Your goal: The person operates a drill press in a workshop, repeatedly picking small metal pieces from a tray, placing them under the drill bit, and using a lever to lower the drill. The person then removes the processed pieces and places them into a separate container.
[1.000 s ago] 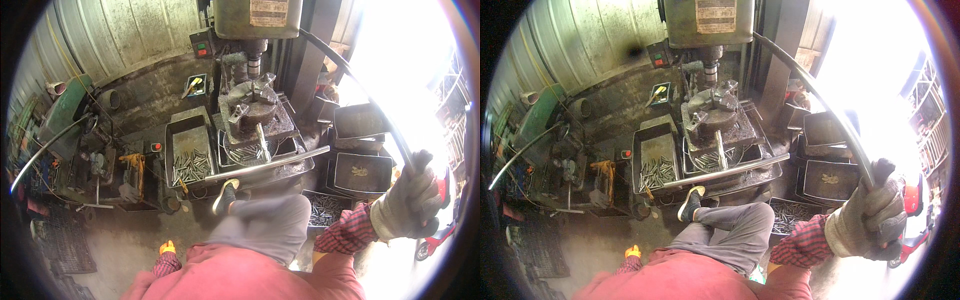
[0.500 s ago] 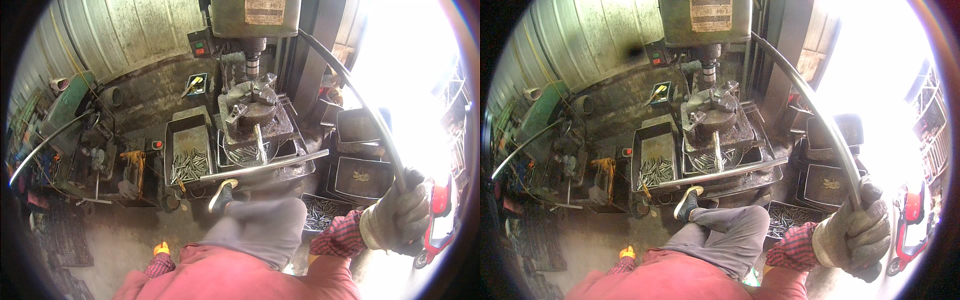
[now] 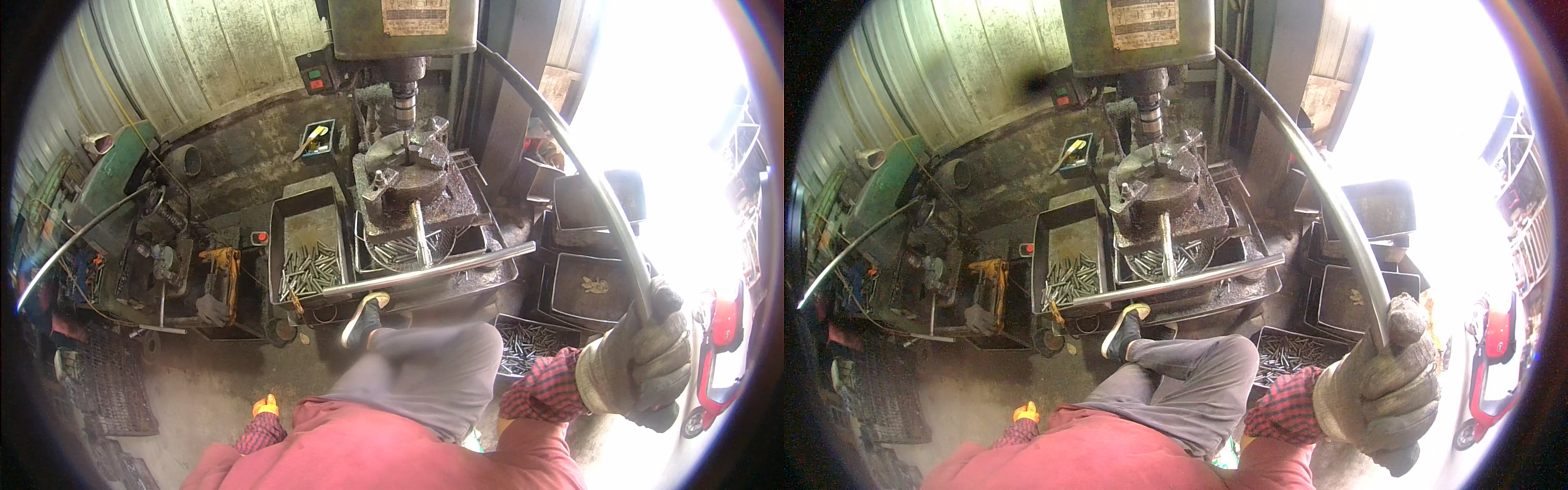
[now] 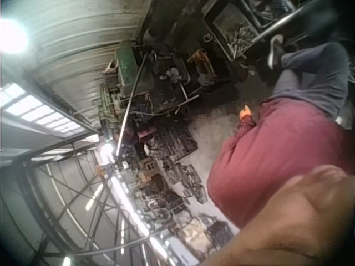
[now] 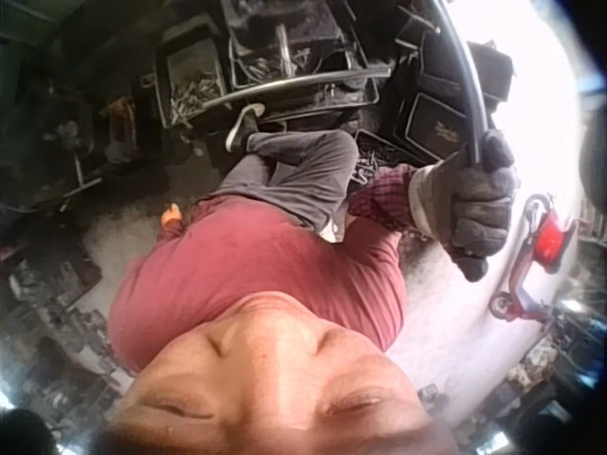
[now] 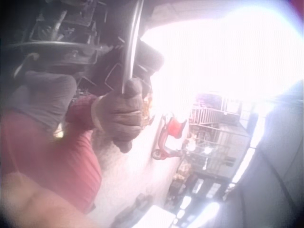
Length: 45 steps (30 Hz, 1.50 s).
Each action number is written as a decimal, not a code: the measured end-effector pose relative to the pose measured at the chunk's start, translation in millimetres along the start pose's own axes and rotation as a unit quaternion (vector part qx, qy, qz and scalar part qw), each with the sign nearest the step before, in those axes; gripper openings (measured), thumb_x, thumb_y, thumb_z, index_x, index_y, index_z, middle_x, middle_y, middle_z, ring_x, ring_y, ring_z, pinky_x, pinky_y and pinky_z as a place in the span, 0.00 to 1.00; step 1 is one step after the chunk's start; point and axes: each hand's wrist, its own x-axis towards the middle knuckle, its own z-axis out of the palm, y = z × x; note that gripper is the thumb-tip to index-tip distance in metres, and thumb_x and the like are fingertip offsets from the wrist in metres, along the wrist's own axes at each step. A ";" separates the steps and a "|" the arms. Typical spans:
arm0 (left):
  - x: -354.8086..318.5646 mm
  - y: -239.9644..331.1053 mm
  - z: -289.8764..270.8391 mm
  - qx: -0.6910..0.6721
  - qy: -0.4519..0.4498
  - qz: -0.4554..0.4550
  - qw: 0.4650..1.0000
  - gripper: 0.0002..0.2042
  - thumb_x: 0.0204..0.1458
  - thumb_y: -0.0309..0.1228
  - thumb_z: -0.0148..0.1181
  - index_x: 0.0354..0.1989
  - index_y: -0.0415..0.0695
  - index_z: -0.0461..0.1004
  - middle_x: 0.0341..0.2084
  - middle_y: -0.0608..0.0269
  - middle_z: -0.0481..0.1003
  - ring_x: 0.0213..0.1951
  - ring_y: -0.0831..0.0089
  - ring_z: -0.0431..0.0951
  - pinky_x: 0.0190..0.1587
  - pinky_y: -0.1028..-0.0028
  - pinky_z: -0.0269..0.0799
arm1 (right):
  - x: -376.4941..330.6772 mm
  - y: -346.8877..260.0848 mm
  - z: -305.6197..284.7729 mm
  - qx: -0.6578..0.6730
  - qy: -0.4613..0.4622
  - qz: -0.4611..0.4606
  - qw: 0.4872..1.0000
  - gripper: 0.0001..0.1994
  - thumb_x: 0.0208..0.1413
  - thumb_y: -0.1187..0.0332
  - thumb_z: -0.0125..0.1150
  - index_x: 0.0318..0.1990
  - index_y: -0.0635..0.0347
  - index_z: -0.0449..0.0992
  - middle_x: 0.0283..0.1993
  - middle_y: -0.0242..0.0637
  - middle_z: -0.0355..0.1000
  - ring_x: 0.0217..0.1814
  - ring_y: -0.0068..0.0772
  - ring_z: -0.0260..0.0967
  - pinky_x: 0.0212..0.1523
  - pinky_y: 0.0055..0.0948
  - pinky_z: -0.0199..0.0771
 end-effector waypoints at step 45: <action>-13.4 -0.2 -5.3 0.043 -0.020 -0.005 0.999 0.27 0.66 0.54 0.51 0.47 0.39 0.83 0.47 0.42 0.82 0.53 0.44 0.80 0.58 0.52 0.72 | -9.5 -2.3 -24.4 0.092 0.115 0.012 0.989 0.19 0.63 0.38 0.58 0.24 0.29 0.67 0.20 0.08 0.60 0.24 0.17 0.63 0.31 0.29 0.52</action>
